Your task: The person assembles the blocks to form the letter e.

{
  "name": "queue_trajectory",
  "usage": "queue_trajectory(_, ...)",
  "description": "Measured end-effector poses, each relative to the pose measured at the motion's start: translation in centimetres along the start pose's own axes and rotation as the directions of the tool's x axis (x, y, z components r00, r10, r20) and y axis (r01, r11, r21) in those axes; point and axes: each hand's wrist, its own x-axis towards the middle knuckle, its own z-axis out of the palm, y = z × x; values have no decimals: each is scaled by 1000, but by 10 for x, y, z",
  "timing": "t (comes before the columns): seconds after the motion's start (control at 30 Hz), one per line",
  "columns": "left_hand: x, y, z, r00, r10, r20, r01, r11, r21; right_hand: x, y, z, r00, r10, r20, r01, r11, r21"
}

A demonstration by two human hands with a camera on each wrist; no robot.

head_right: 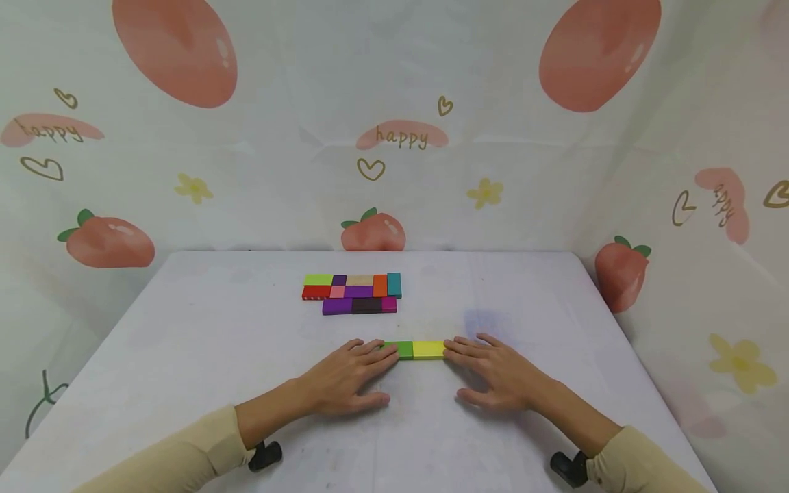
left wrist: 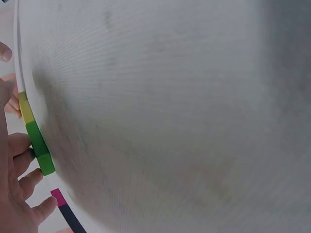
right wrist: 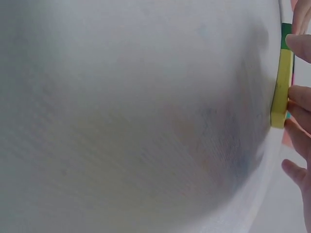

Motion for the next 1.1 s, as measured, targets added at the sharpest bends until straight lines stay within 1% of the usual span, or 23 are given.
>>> queue_trajectory(0.23, -1, -1, -1, 1000, 3, -1, -3, 1000, -12, 1, -2, 2, 1000, 22, 12, -22, 1000, -19)
queue_trajectory(0.53, -1, -2, -1, 1000, 0, 8, 0, 1000, -18, 0, -6, 4, 999, -5, -37, 3, 999, -49)
queue_trajectory(0.77, -2, -3, 0, 1000, -5, 17, 5, 1000, -24, -1, -8, 5, 1000, 10, -28, -11, 999, -50)
queue_trajectory(0.93, -1, -4, 1, 1000, 6, 2, -6, 1000, -23, -2, -8, 5, 1000, 21, -20, -22, 999, -39)
queue_trajectory(1.1, 0, -4, 3, 1000, 17, -18, -18, 1000, -10, -4, -8, 5, 999, 33, -7, -33, 998, -55)
